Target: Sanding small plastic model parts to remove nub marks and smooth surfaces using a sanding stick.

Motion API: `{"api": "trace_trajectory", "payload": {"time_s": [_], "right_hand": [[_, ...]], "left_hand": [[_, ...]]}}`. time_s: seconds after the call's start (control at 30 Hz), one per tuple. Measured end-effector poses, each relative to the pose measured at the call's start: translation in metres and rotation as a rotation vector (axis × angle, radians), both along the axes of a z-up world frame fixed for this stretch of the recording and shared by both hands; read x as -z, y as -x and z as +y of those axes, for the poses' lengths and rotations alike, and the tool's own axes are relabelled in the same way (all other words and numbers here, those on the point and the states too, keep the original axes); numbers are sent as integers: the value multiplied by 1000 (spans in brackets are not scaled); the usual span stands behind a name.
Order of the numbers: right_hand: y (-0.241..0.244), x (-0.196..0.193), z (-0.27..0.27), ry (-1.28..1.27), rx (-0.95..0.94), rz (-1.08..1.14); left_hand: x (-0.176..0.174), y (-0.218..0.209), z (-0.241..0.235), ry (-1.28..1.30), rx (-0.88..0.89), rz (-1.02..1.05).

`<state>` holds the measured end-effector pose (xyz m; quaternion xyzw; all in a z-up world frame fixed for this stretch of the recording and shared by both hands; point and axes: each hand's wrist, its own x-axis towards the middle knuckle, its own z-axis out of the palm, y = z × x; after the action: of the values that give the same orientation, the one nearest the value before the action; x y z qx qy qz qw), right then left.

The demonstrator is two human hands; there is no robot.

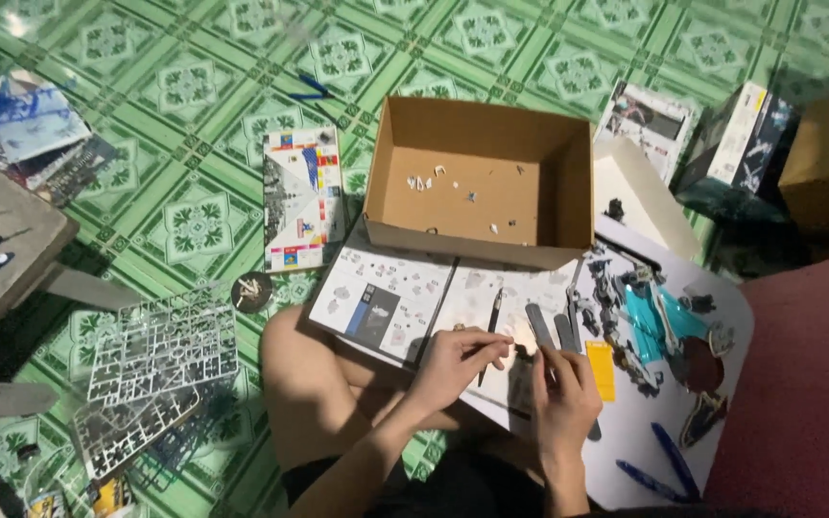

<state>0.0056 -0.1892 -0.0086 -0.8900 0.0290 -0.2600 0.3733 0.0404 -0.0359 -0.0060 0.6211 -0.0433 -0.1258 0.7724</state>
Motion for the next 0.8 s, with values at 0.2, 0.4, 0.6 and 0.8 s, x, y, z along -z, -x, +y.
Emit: {"api": "trace_trajectory", "payload": {"time_s": [0.2,0.4,0.6,0.8], "right_hand": [[-10,23,-14,414,34,117],[-3,-12,6,-119,-138,94],[1,-14,18,-461,-213,172],[-2,-8,14,-609,-220,214]], "left_hand": [[8,-3,4,-14,-18,13],[17,0,3,-62,-17,18],[9,5,0,102,-5,22],[-14,6,3,-99,-101,-133]]}}
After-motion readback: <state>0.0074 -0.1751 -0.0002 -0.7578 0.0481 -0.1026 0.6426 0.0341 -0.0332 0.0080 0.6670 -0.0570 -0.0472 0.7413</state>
